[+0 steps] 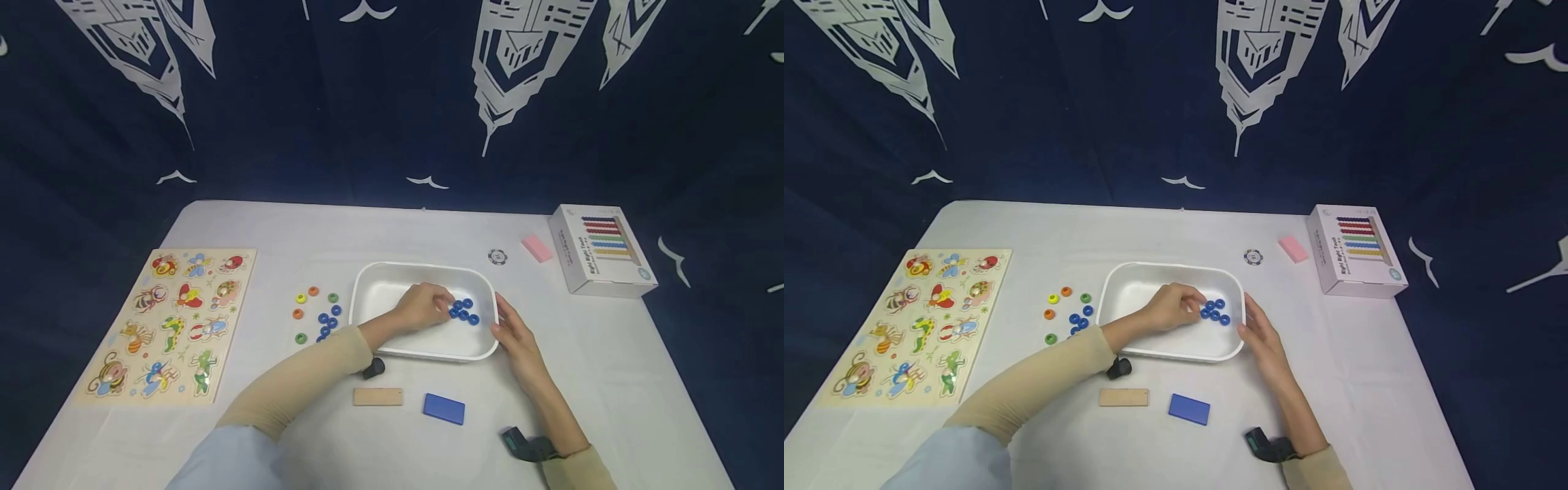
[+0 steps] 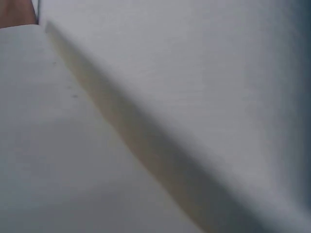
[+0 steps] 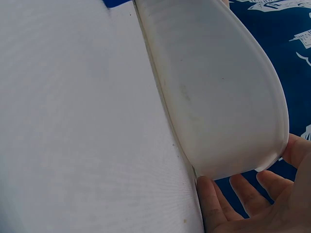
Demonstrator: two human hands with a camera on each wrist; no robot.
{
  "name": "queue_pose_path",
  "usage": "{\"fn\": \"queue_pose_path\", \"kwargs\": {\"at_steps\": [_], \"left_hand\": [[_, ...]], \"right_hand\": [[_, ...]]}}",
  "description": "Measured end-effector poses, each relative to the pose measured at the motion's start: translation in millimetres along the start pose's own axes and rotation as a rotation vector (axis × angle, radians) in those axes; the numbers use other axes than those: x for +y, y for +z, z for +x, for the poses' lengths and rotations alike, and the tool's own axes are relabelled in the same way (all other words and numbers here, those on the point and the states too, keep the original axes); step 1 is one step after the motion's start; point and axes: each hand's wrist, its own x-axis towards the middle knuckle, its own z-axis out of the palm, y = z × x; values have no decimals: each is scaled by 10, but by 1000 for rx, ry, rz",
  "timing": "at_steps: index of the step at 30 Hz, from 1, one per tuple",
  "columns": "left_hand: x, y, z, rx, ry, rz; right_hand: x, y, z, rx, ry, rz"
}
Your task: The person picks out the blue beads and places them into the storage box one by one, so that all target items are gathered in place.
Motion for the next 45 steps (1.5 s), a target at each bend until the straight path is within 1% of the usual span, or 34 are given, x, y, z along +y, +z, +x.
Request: {"fn": "queue_pose_path", "kwargs": {"at_steps": [3,6,8,11,13,15,17,19,22,23,25,27,31,34,37,41,43,45], "left_hand": [[29,-45,-41,5,13,11],[114,-147,-172,43,56,15],[191,-255,-316,91,116,-8],[279,-458,-584,179,212,-99],[275,-590,-767,257,261,-166],[235,-709,-943,329,283,-212],[202,-819,-1122,392,269,-236],[167,-923,-1290,442,229,-244],[65,-1060,-1489,520,154,-259],[-1,-1099,-1533,544,134,-269],[-197,-1154,-1586,597,110,-275],[-411,-1193,-1608,642,92,-294],[-783,-1202,-1603,700,54,-305],[-983,-1151,-1578,692,-3,-312],[-1132,-1080,-1544,639,-87,-313],[-1232,-1001,-1516,557,-194,-265],[-1255,-971,-1507,527,-221,-224],[-1271,-947,-1498,510,-227,-191]], "right_hand": [[3,10,-1,-1,6,-2],[12,21,-4,-7,10,4],[13,24,-6,-12,13,3],[12,17,-5,-10,8,-9],[11,9,-2,-5,3,-18],[9,-1,2,2,-1,-28],[9,-9,5,6,1,-30],[9,-12,8,10,0,-30],[17,-9,7,10,3,-12],[19,-6,7,9,3,-8],[21,-3,7,9,4,-8],[25,-4,8,8,7,-15],[18,-4,12,8,1,-8],[14,-2,12,7,-1,7],[27,-1,11,6,-6,-9],[48,1,16,6,-6,-36],[54,2,18,12,3,-42],[56,-1,21,20,9,-40]]}}
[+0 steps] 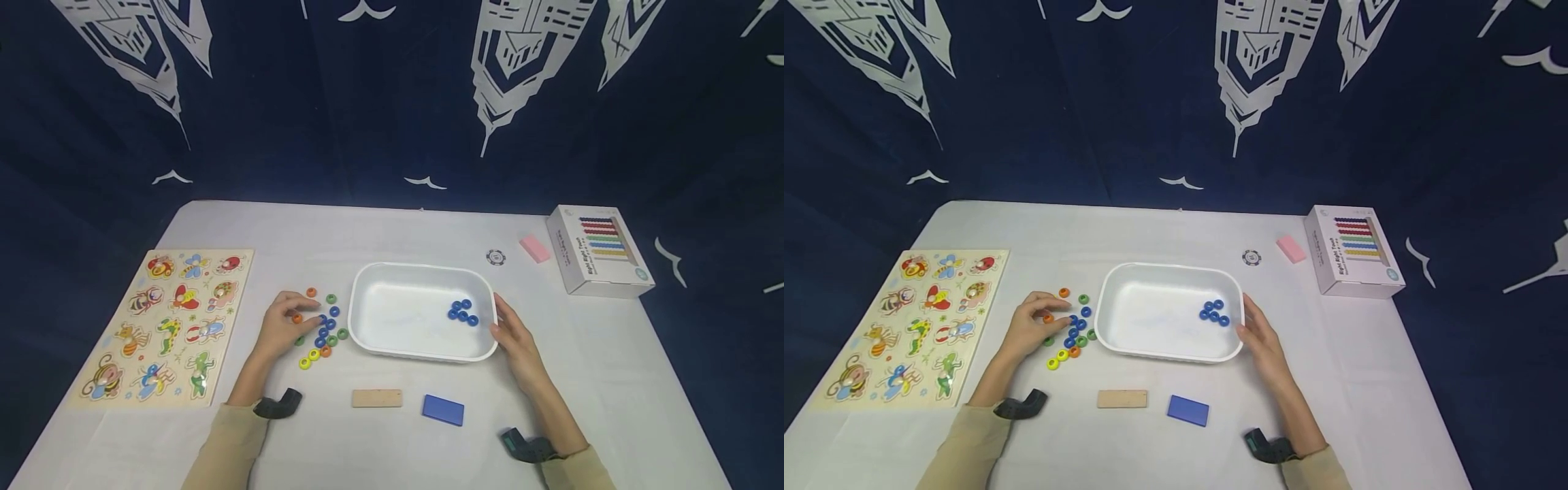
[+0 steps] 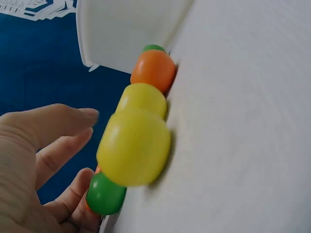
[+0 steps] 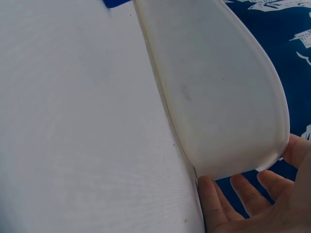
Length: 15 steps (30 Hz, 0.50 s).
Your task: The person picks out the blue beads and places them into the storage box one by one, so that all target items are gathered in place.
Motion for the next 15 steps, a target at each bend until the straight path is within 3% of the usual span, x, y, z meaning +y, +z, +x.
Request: {"fn": "queue_pose_path", "kwargs": {"at_steps": [9,15], "left_hand": [[-43,65,4,12,92,162],[16,55,-18,28,129,203]], "right_hand": [[0,-3,1,7,-2,19],[-13,4,-7,-10,-8,22]]}}
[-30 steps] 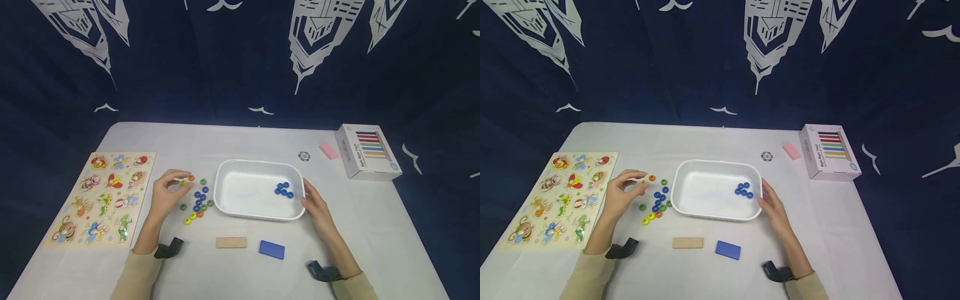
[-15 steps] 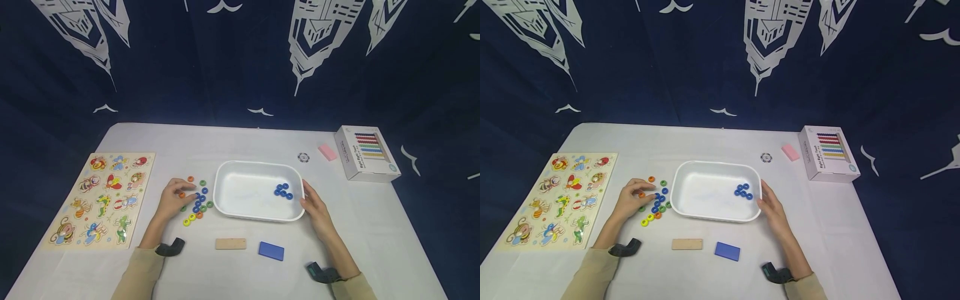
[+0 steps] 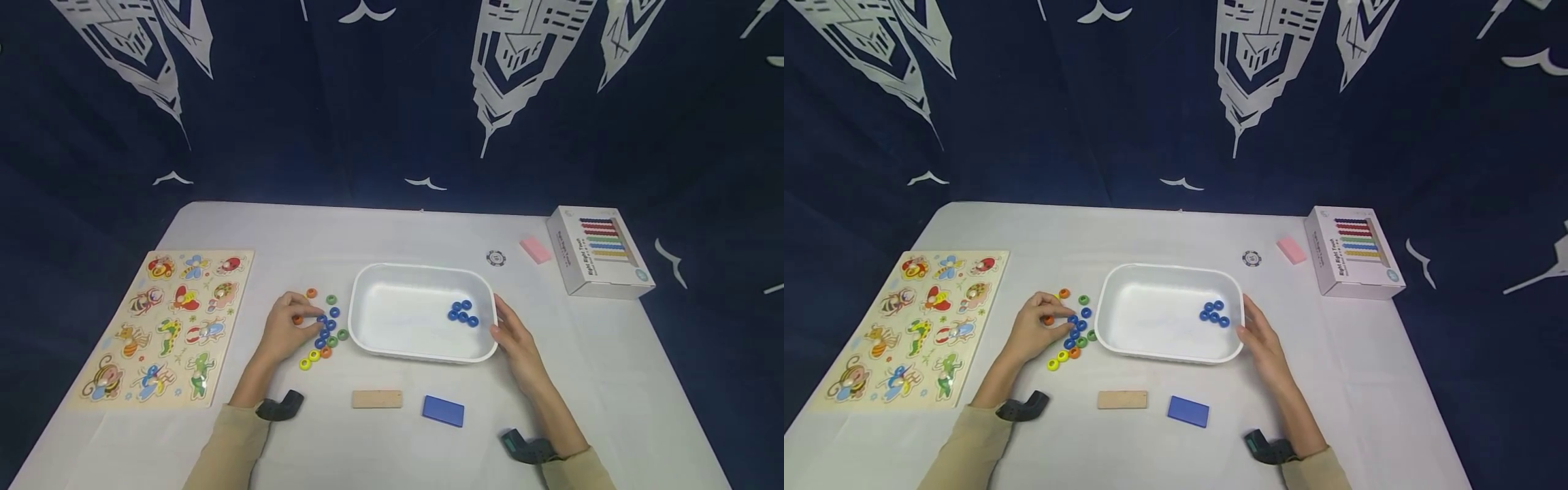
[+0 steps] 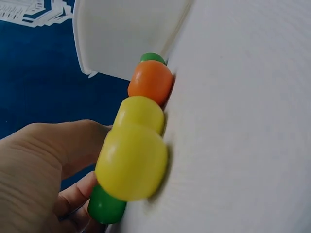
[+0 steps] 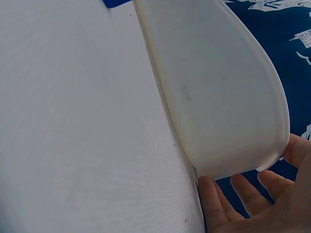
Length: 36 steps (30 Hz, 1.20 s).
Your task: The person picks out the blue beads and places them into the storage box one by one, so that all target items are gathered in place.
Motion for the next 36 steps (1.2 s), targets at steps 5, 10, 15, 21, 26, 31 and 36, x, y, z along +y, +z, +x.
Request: {"fn": "queue_pose_path", "kwargs": {"at_steps": [5,10,15,21,26,31,36], "left_hand": [[217,-53,45,70,40,-97],[705,24,206,1,126,-252],[1203,331,404,-150,175,-351],[1524,813,586,-241,161,-325],[1528,1159,714,-271,93,-258],[1496,1348,753,-346,52,-132],[1463,1414,738,-374,45,-43]], "right_hand": [[-2,-9,-3,-6,-1,11],[5,-25,-9,11,-5,-13],[7,-21,-10,10,8,-6],[8,-7,-6,-5,-16,16],[-1,-13,-8,-1,-5,6],[-14,-17,-4,5,34,-23],[-8,-1,5,1,32,-31]]}}
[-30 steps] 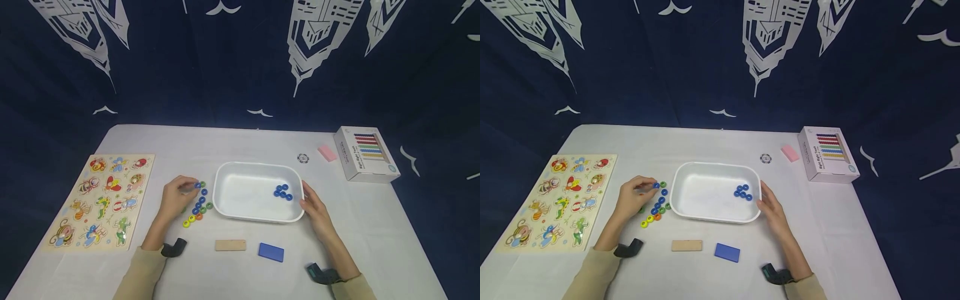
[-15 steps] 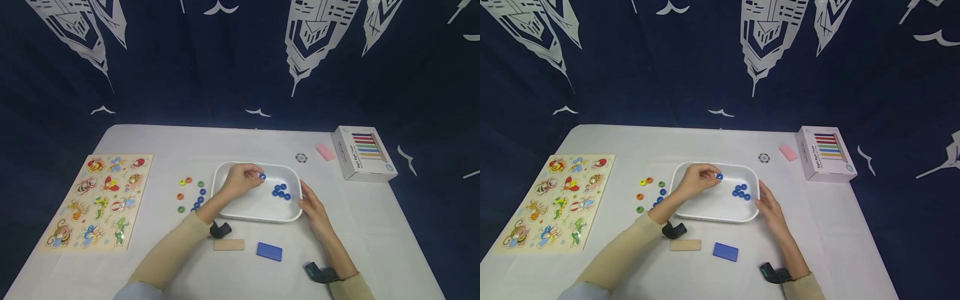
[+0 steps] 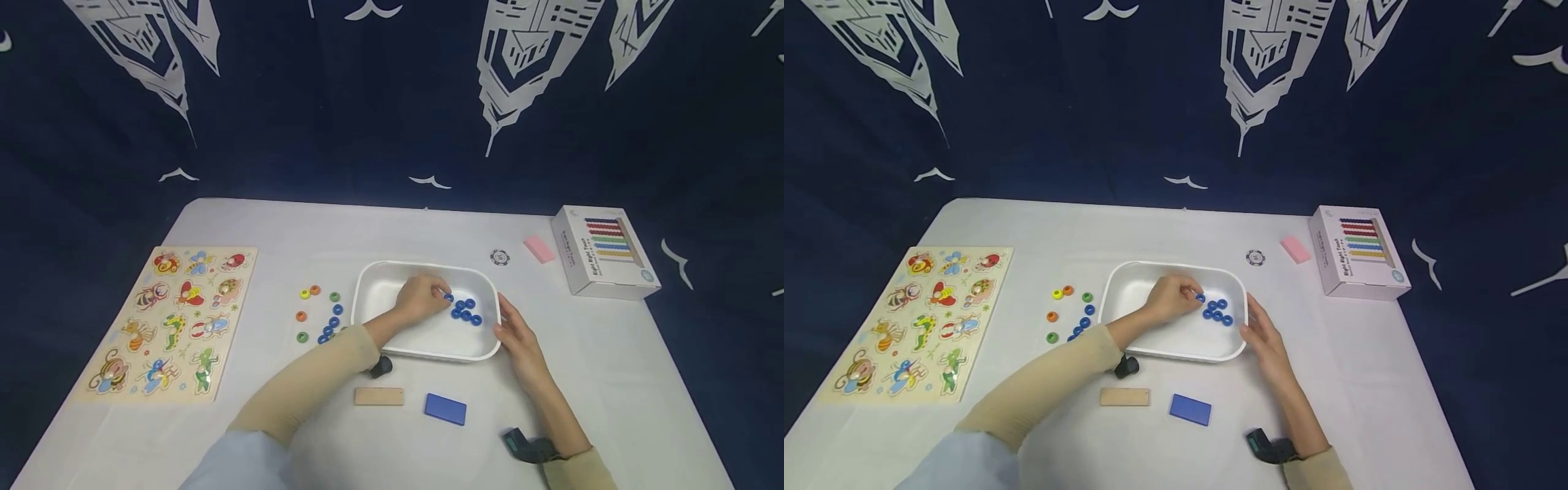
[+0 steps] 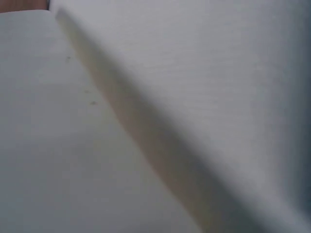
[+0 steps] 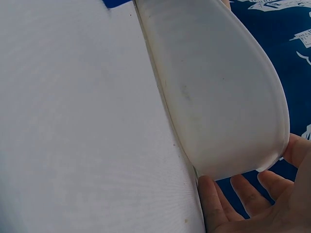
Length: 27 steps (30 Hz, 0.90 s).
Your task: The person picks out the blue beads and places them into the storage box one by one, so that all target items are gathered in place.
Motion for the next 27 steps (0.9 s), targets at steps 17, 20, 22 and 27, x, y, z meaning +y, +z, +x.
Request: {"fn": "queue_pose_path", "kwargs": {"at_steps": [17,20,22,27], "left_hand": [[71,-218,-131,34,38,-83],[136,-430,-308,123,175,-147],[138,-581,-454,194,266,-197],[-26,-904,-843,339,320,-292]], "right_hand": [[-33,27,-7,2,-8,29],[13,26,5,13,-14,16],[16,23,3,21,-13,10],[0,9,-11,22,-19,-6]]}}
